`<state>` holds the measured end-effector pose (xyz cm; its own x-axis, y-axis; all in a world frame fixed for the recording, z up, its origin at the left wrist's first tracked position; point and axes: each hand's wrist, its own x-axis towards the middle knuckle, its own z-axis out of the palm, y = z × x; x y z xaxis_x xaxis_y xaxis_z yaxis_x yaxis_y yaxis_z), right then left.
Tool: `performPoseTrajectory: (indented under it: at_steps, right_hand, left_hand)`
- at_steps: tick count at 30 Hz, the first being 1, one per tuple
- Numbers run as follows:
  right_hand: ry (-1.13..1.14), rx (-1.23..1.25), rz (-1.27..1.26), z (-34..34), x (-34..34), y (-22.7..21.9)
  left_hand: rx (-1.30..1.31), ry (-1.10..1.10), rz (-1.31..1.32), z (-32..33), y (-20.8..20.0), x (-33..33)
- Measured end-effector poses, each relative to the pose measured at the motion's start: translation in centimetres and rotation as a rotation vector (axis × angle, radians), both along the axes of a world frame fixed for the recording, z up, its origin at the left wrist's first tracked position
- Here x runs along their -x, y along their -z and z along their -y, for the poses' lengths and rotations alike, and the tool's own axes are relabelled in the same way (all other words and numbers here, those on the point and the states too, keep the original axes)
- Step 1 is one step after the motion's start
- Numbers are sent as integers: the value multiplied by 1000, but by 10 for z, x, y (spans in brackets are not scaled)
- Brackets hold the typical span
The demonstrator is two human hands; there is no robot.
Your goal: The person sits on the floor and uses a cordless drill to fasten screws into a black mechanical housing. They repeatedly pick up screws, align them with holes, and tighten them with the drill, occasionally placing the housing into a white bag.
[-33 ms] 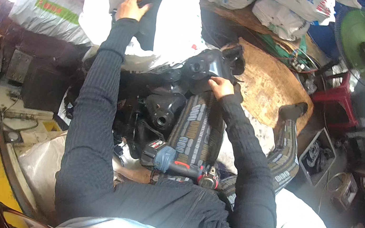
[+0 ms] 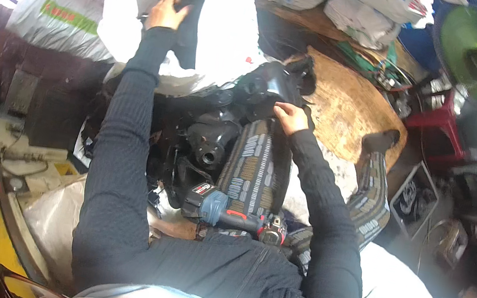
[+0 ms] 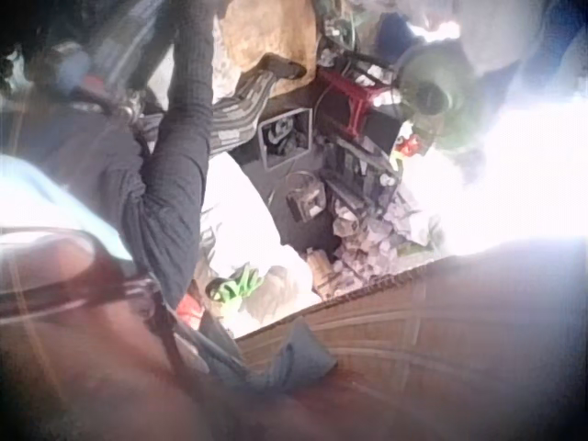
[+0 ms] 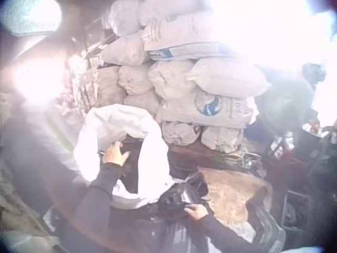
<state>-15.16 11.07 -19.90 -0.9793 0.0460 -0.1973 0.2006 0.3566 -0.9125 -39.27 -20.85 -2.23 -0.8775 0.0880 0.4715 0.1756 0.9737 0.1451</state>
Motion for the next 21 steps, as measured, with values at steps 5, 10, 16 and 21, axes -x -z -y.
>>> performPoseTrajectory:
  at_steps: [5, 10, 16, 21]
  right_hand:
    - [501, 405, 285, -111, -132, -23]
    - [1223, 1017, -24, -225, -265, -55]
    - [1484, 780, 84, -273, -379, 55]
    - [1381, -13, 423, -281, -442, 196]
  left_hand:
    - [-76, 257, 181, -20, -20, -10]
    - [-336, 461, -93, -39, -86, -63]
    - [-955, 894, 205, -151, -109, -234]
    - [-443, 1311, 436, -272, 48, -286]
